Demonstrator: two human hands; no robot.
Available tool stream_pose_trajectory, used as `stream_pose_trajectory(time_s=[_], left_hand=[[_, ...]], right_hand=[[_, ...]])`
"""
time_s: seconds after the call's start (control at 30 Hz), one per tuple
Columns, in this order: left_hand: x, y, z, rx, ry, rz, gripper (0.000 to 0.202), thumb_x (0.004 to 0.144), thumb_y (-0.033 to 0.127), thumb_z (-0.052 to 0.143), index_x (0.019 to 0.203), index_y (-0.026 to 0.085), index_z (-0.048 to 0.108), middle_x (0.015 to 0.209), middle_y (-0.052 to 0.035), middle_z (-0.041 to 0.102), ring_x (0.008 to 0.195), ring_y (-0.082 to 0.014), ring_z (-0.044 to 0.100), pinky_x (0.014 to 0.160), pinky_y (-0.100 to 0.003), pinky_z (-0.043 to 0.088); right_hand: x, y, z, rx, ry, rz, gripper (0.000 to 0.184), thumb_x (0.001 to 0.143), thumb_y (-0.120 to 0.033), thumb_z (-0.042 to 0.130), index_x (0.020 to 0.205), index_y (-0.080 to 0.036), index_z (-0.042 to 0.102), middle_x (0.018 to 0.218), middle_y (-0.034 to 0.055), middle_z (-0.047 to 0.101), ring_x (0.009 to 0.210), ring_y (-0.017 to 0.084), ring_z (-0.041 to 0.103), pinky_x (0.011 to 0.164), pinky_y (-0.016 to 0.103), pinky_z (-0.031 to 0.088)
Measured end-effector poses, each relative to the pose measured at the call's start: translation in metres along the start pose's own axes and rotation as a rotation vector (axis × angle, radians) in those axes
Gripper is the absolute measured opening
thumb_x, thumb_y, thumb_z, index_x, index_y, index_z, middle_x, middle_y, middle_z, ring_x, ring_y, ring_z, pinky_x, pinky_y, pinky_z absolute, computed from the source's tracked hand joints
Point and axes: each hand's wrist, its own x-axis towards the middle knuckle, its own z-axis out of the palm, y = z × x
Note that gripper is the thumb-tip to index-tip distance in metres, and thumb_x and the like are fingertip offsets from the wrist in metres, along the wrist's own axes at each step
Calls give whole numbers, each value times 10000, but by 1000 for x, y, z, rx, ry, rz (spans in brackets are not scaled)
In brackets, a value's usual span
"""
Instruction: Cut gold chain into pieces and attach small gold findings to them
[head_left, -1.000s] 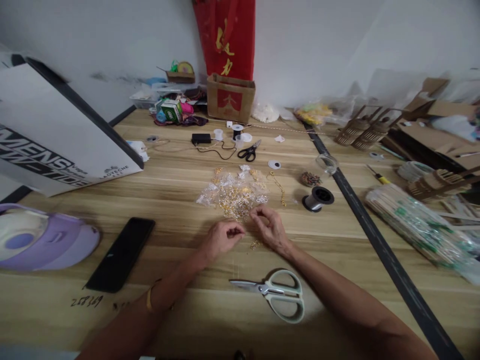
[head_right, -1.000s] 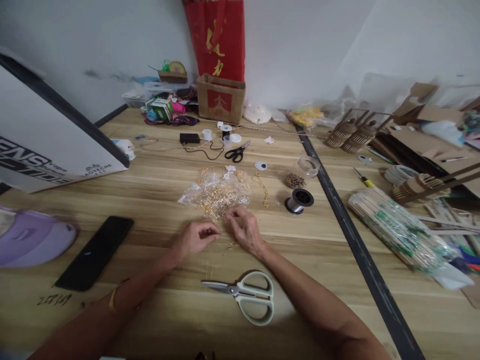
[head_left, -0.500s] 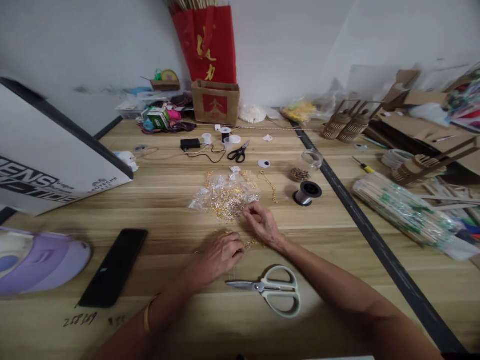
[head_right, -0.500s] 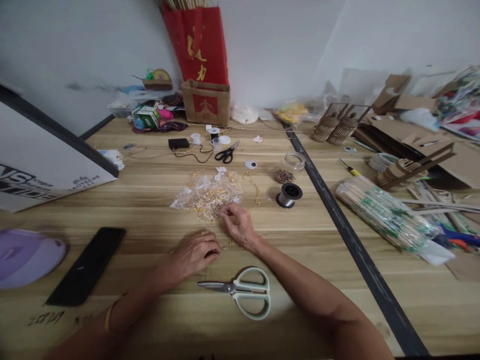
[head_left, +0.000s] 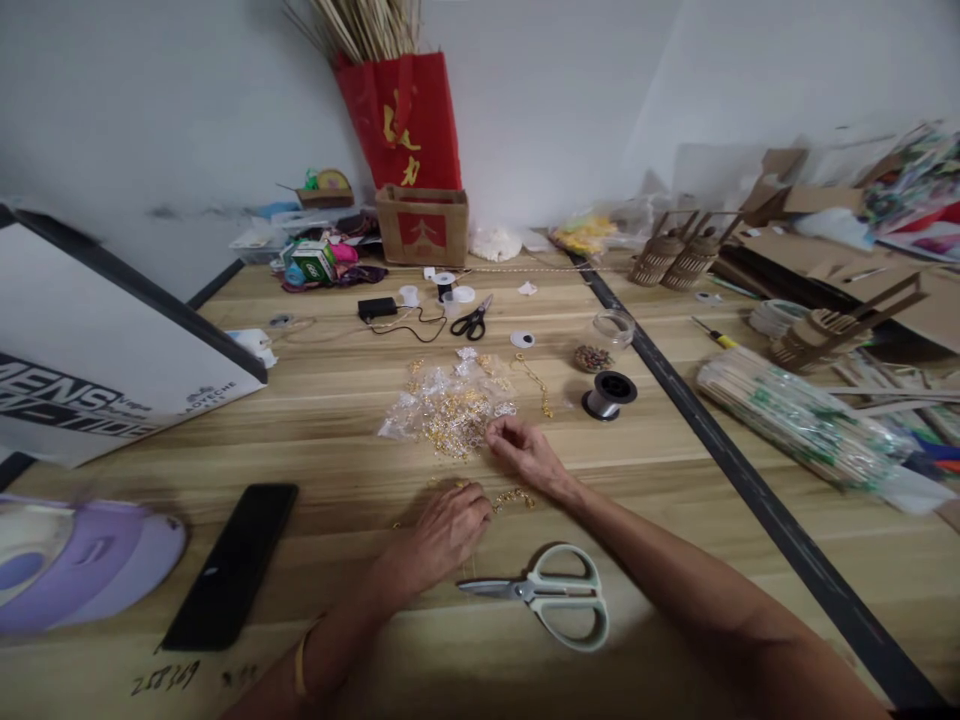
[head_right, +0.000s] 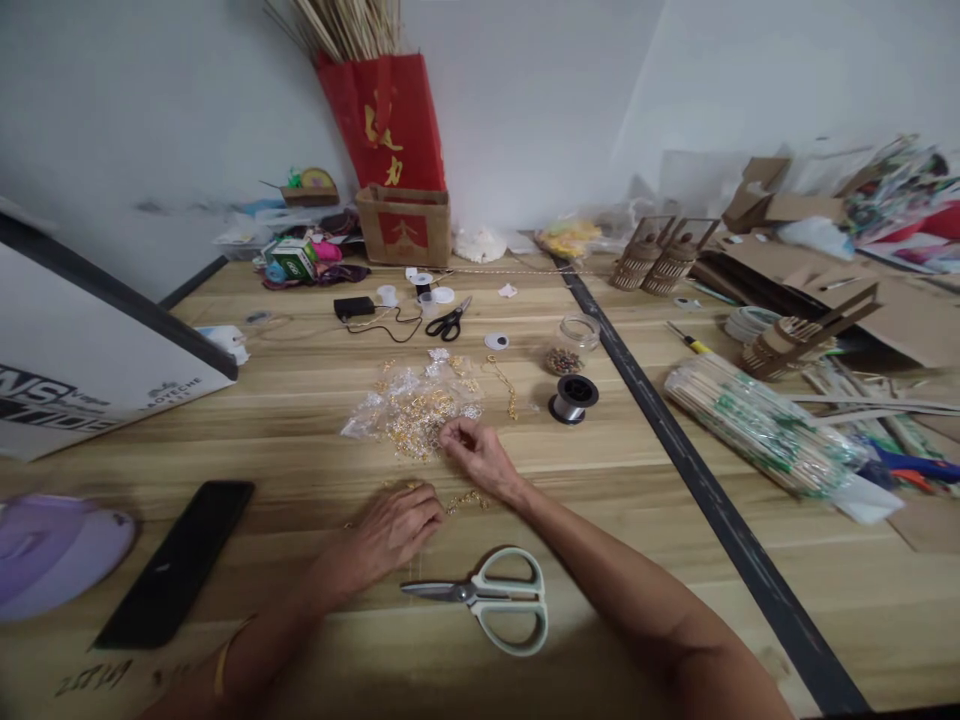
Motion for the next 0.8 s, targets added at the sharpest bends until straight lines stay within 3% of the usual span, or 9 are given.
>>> stream_pose_trajectory(time_s=[0.07,0.17,0.27,0.33,0.57,0.8], left_hand=[[3,-3,-1,-131,38,-30,150,856,138,491,762,162,605,793,-32,625,765,-152,574,740,-263,431],[10,-12,-5,-426,112,-197,86,757,109,566,698,155,608,686,-13,632,653,-131,576,643,-227,450],[18,-22,-12,-740,226,-353,34,690,136,608,657,141,604,631,-11,633,591,-119,580,587,-208,458],[22,-29,-17,-886,283,-387,62,655,176,653,642,137,606,611,-10,636,573,-116,581,574,-207,459],[29,-45,-25,-1110,351,-442,212,539,272,781,604,128,639,547,-17,650,514,-119,579,553,-230,468],[30,-36,-20,-1260,473,-533,280,509,281,818,681,138,650,591,-6,676,564,-129,609,599,-242,489]], right_hand=[[0,0,0,24,-8,15,230,835,-381,546,782,-158,542,677,-22,467,617,103,417,573,221,337],[-1,-1,2,38,-3,19,235,835,-386,543,779,-158,536,675,-20,471,615,102,419,567,219,338],[-3,-1,6,37,18,13,246,831,-394,543,774,-155,534,642,-23,467,590,99,414,541,214,335],[-4,-1,9,37,41,7,251,831,-400,538,773,-156,531,635,-24,473,579,98,415,529,213,336],[-5,-3,12,21,91,-21,268,828,-411,532,747,-155,526,609,-33,454,558,97,404,522,217,335],[-5,2,15,55,82,-38,241,841,-391,527,757,-165,523,615,-36,449,560,99,403,525,216,338]])
